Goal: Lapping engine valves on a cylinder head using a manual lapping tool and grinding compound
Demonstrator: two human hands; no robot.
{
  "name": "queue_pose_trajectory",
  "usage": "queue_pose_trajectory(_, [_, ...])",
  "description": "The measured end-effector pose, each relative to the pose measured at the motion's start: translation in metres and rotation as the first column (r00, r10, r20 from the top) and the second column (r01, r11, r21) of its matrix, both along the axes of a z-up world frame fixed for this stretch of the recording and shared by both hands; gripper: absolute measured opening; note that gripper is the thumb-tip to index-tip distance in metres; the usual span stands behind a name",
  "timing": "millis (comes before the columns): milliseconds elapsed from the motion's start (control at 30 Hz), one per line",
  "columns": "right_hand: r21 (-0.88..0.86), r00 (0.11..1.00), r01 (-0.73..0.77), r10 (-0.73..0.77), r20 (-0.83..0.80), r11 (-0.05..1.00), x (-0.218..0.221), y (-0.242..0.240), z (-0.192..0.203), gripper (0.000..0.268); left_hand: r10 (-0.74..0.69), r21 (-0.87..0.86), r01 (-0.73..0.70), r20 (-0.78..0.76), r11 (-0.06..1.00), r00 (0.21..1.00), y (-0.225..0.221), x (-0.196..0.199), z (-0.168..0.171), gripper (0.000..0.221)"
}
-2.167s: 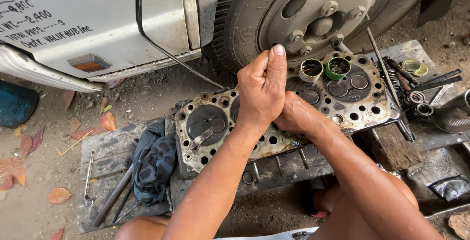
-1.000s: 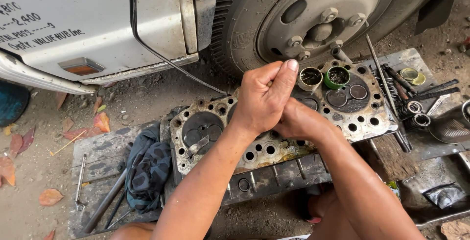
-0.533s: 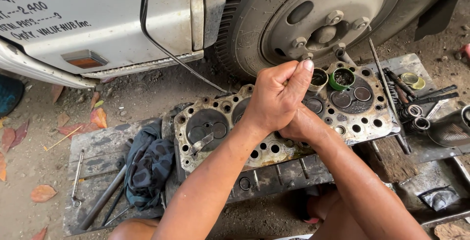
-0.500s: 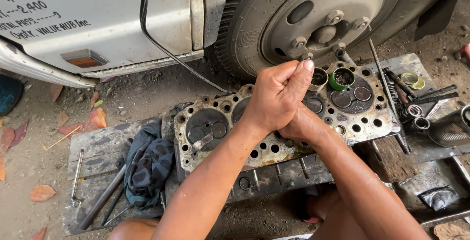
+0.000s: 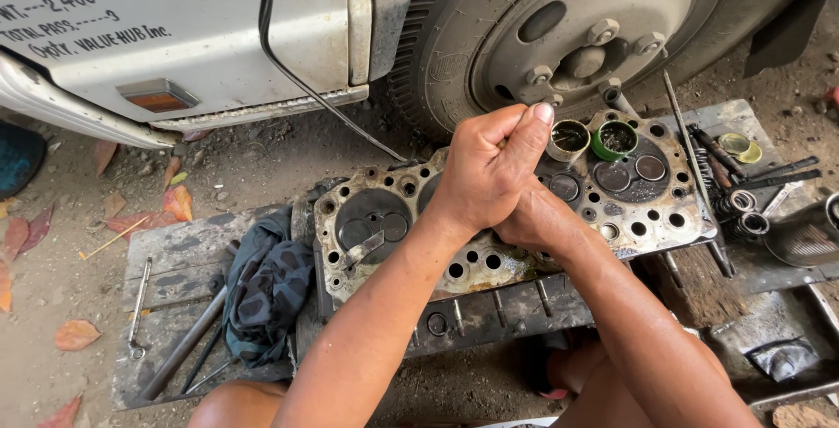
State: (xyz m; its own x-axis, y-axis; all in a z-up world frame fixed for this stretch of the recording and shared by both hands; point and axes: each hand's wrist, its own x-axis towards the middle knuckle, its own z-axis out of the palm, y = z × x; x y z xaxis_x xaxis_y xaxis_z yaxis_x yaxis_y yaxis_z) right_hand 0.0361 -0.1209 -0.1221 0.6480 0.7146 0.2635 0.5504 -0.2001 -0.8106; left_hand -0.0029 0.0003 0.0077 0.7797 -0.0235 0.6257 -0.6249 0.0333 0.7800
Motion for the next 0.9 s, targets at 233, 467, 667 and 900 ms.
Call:
queue_pose_trajectory(233, [0.01,1.0,-0.003,0.004,-0.018,1.0,0.006,-0.011,-0.006,0.02,0.166,-0.004,-0.166,0.062,0.986,0.984,-0.01,-0.012,0.005,0.045])
queue_pose_trajectory(467, [0.022,1.0,0.002,-0.002,-0.024,1.0,0.011,-0.017,-0.009,0.021,0.309,-0.029,-0.307,0.115,0.951,0.944,-0.015,-0.009,-0.001,0.044])
queue_pose_trajectory(667, [0.027,1.0,0.011,-0.011,-0.027,1.0,0.012,-0.018,-0.011,0.021,0.343,-0.041,-0.34,0.119,0.939,0.932,-0.014,-0.01,0.001,0.043])
queue_pose_trajectory(900, [0.032,0.999,0.022,-0.021,-0.026,0.999,0.012,-0.014,-0.01,0.021,0.365,-0.028,-0.364,0.073,0.931,0.928,-0.014,-0.008,0.001,0.044])
